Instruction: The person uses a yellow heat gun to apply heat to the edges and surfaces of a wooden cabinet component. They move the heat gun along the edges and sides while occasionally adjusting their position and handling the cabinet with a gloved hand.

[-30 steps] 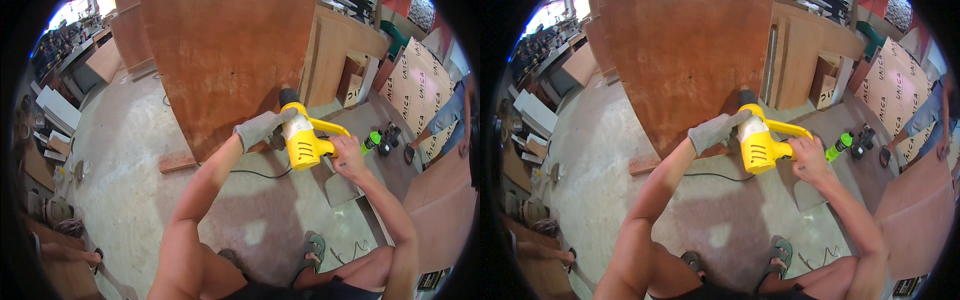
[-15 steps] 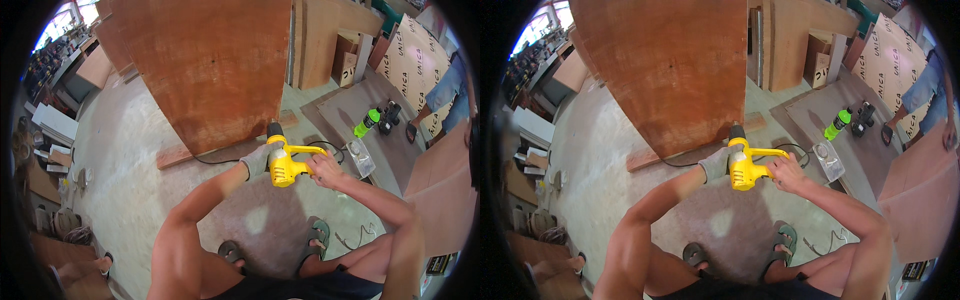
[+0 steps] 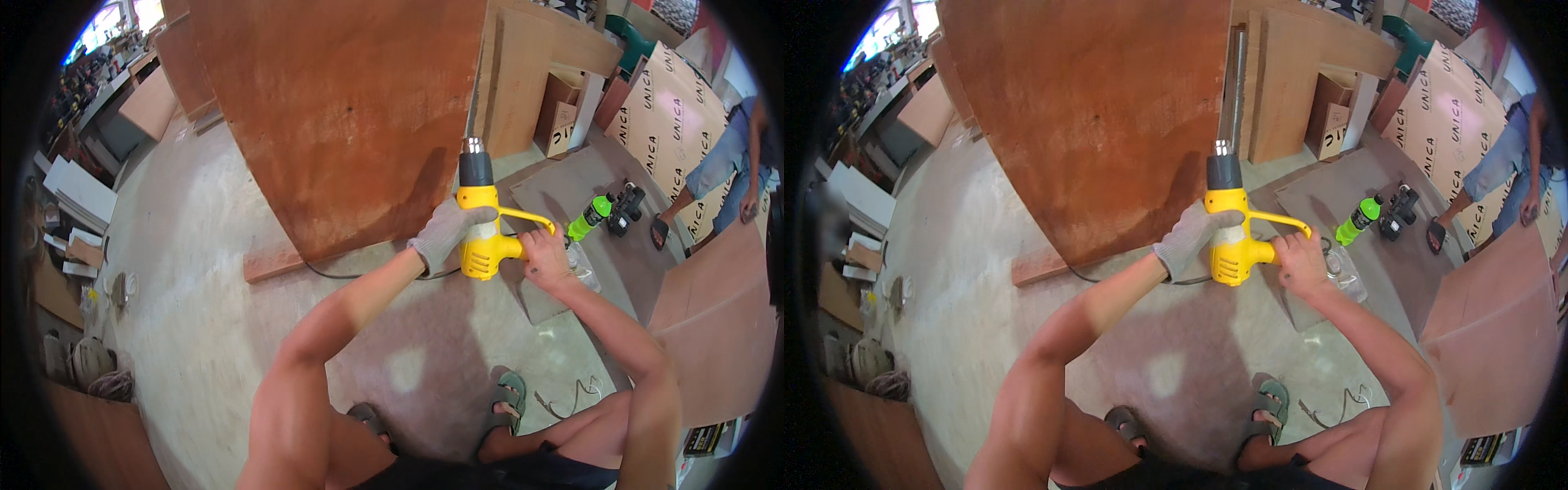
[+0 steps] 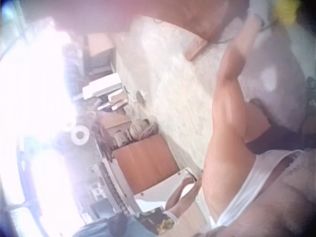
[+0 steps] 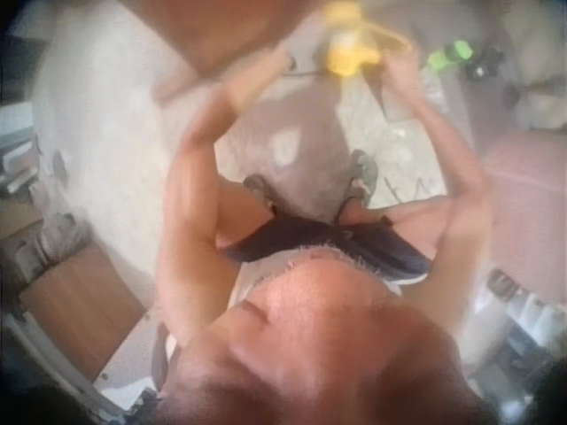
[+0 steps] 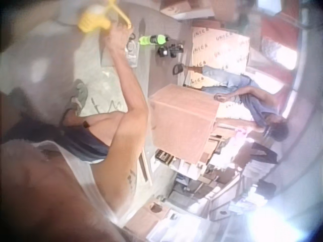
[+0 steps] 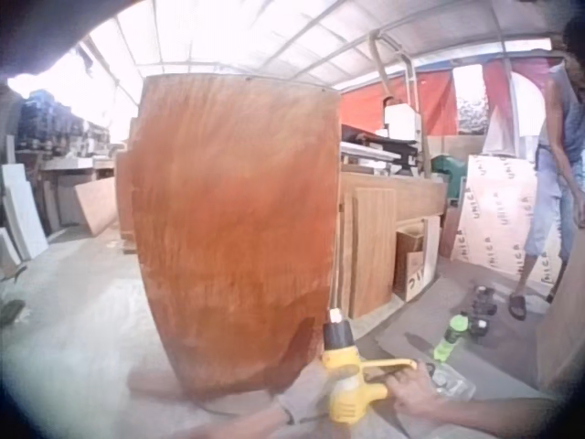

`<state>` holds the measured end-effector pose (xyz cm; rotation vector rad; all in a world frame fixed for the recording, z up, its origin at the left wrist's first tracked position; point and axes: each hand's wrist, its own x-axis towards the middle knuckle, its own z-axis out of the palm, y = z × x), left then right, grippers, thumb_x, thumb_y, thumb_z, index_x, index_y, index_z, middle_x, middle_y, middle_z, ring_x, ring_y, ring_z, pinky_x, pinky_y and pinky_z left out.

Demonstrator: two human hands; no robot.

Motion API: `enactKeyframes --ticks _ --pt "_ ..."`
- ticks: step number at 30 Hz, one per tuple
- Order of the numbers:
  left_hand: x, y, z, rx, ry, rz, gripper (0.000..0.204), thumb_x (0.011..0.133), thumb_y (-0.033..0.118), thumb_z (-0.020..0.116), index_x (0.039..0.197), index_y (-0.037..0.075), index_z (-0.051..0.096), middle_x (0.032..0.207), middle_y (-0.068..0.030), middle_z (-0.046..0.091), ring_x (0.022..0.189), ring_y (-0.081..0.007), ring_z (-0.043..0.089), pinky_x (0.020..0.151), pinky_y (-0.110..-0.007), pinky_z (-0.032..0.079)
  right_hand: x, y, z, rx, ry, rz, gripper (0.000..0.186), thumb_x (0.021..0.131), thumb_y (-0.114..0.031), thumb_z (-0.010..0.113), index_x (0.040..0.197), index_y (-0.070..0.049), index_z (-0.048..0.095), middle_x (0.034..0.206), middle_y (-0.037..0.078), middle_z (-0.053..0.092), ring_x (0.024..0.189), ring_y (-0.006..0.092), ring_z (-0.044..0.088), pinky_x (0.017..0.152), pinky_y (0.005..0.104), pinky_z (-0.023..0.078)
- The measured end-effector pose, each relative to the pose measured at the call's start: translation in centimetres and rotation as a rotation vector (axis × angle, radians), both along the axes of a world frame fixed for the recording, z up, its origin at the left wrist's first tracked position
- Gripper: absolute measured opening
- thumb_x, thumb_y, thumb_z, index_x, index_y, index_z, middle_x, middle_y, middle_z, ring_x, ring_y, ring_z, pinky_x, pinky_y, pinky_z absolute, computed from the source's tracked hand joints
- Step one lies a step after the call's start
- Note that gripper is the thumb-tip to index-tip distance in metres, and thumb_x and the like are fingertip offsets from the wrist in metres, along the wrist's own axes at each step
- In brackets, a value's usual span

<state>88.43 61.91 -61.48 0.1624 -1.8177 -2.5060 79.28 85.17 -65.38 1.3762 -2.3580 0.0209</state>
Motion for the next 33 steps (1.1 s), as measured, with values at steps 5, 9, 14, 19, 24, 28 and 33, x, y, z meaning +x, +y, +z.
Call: enactKeyframes --ticks 5,9,14,19,24,28,33 --pt "-0.7 -1.1 -3.6 0.279 -0.190 -0.049 0.038 0.087 0.024 0.072 0.115 0.004 0.057 0.103 -0.0101 0.065 0.091 -0.0219 0.065 0.087 -0.037 0.053 0.0 -0.5 -0.5 0.112 -0.088 0.033 0.032 0.066 -0.008 0.069 0.097 -0.010 0.059 0.085 0.008 0.063 0.088 0.0275 0.062 0.090 0.0494 0.038" --pt "0.9 -2.1 -6.9 0.337 -0.305 -0.049 0.035 0.090 0.026 0.068 0.115 0.005 0.055 0.102 -0.0098 0.064 0.092 -0.0242 0.066 0.087 -0.039 0.055 1.0 -1.2 -2.1 0.217 -0.192 0.092 0.027 0.068 -0.008 0.068 0.093 -0.010 0.058 0.083 0.008 0.063 0.086 0.0274 0.063 0.087 0.0475 0.038" --pt "2.9 -4.0 -8.9 0.291 -0.392 -0.045 0.037 0.092 0.029 0.065 0.119 0.006 0.052 0.106 -0.0106 0.064 0.097 -0.0255 0.065 0.089 -0.043 0.054 2.4 -2.9 -4.2 0.231 -0.242 0.151 0.025 0.070 -0.011 0.068 0.092 -0.010 0.057 0.080 0.009 0.064 0.083 0.0288 0.064 0.085 0.0468 0.039" --pt "6.3 -4.7 -10.6 0.412 -0.521 0.012 0.039 0.090 0.032 0.067 0.119 0.010 0.053 0.106 -0.0097 0.065 0.095 -0.0252 0.066 0.086 -0.044 0.054 3.4 -5.2 -5.0 0.430 -0.436 0.217 0.026 0.072 -0.015 0.068 0.095 -0.008 0.057 0.080 0.010 0.066 0.081 0.0302 0.065 0.083 0.0463 0.040" --pt "10.3 -6.4 -12.5 0.418 -0.592 0.067 0.040 0.091 0.032 0.066 0.121 0.010 0.051 0.108 -0.0101 0.063 0.098 -0.0272 0.065 0.087 -0.047 0.053 5.3 -8.0 -5.8 0.630 -0.495 0.294 0.035 0.075 -0.024 0.073 0.100 -0.008 0.055 0.085 0.012 0.067 0.087 0.0322 0.066 0.081 0.0473 0.040" --pt "13.4 -10.0 -14.3 0.421 -0.532 0.092 0.038 0.090 0.031 0.067 0.118 0.009 0.053 0.104 -0.0098 0.064 0.094 -0.0268 0.065 0.086 -0.046 0.054 7.8 -11.4 -7.4 0.577 -0.541 0.449 0.043 0.075 -0.024 0.073 0.108 -0.007 0.053 0.090 0.014 0.067 0.091 0.0335 0.066 0.080 0.0490 0.042" --pt "18.3 -15.1 -15.6 0.374 -0.612 0.220 0.041 0.088 0.029 0.069 0.118 0.009 0.051 0.103 -0.0092 0.064 0.093 -0.0265 0.065 0.089 -0.047 0.054 10.8 -16.7 -8.0 0.563 -0.614 0.644 0.042 0.077 -0.016 0.066 0.114 -0.004 0.051 0.097 0.015 0.067 0.096 0.0341 0.065 0.083 0.0512 0.043"
